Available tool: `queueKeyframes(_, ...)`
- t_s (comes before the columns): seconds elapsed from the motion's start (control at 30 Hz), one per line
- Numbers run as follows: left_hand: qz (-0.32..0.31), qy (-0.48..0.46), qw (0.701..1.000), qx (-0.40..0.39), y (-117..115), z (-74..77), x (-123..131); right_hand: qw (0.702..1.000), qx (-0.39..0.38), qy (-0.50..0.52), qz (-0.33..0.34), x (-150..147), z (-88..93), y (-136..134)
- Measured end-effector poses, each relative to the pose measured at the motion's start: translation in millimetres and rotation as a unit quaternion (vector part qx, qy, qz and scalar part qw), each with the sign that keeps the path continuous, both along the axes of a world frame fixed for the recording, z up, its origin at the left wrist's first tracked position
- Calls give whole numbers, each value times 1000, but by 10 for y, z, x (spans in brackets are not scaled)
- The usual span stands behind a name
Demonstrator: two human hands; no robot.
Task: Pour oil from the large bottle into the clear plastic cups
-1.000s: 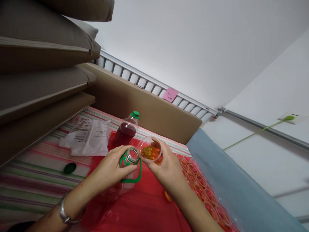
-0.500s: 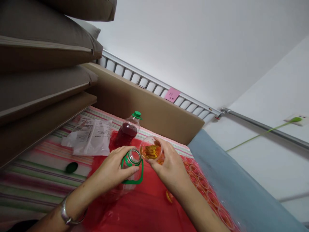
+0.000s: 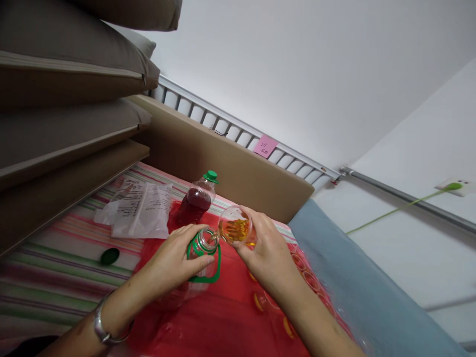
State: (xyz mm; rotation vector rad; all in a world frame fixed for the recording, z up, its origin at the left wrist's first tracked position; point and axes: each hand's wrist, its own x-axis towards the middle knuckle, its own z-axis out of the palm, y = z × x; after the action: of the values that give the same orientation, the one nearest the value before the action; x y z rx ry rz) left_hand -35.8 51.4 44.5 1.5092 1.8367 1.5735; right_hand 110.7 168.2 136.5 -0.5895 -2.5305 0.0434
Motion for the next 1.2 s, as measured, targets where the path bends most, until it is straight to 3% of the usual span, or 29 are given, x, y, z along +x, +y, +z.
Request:
queueKeyframes(0.2, 2, 4, 1000, -9, -19, 23, 1, 998, 46, -31, 8, -24, 84, -38)
queueKeyframes(0.63, 1, 3, 1000, 1, -14, 11, 10, 985, 150, -54, 65, -39, 80, -4)
queueKeyframes(1.2, 4, 18, 1000, 5, 1, -25, 6, 931, 327, -94, 134, -140, 146, -132)
